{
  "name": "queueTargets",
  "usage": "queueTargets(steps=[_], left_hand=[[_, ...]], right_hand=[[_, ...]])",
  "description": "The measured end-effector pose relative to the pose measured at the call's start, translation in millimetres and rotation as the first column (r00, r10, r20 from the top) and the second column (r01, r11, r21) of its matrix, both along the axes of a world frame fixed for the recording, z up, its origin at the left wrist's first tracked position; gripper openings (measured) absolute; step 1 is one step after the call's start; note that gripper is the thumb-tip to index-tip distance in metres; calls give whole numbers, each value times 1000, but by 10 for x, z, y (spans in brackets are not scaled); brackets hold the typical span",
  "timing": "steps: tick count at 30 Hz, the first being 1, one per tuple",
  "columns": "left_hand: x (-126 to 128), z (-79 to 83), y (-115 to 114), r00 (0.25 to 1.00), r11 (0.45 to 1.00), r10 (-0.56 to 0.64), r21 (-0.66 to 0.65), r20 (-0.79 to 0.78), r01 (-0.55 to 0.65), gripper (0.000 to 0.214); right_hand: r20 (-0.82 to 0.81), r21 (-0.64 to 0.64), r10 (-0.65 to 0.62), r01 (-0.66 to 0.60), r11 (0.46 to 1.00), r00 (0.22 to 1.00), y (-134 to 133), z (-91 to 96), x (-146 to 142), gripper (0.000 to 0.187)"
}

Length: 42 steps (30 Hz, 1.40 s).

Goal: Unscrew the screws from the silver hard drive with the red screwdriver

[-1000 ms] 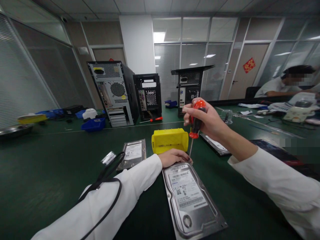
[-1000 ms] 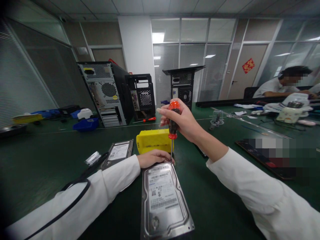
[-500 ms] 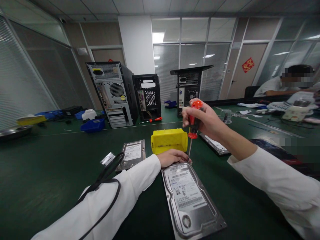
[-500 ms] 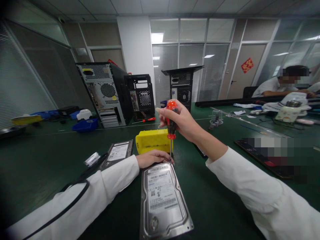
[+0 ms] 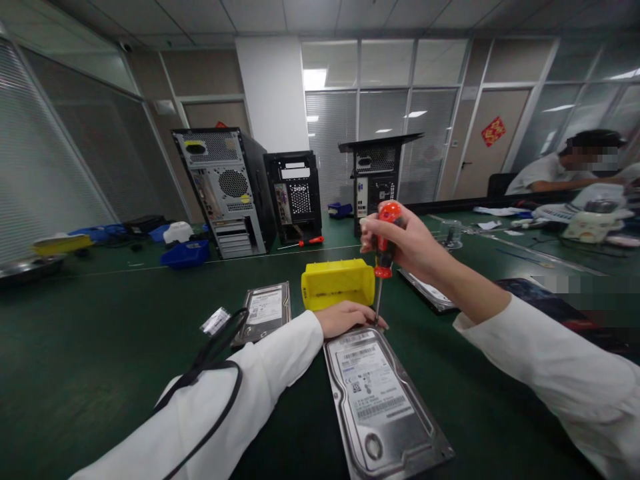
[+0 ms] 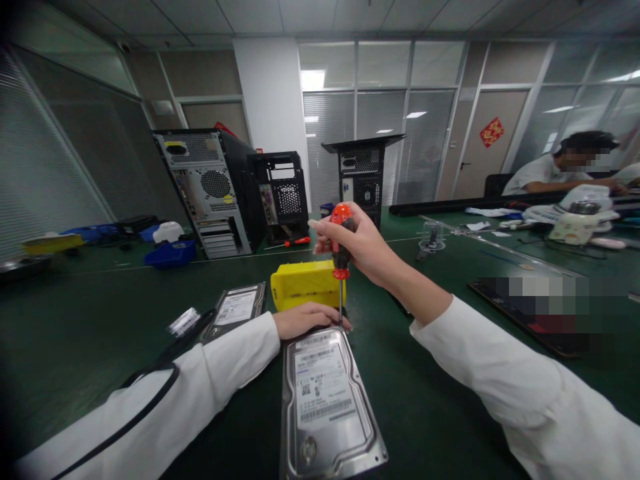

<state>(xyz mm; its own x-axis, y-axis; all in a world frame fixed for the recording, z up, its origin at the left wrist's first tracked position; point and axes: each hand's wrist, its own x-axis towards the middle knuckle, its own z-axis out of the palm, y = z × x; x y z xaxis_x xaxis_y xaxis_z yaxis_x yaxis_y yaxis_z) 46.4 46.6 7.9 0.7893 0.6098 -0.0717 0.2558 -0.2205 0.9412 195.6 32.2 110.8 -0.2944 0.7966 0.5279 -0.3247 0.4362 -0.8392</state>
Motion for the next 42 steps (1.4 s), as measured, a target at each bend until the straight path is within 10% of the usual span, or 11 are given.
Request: queueTargets(steps=[18,42], left_hand=[[38,-78,-40,990,988,130,92,-55,-125,25],[-48,-41,-21,999,996,-18,-84,-33,16,48]], right_hand=[[24,-7,-48,48,999,999,-33,16,3,34],[72,-87,54,-47,995,996,-38,84,40,29]])
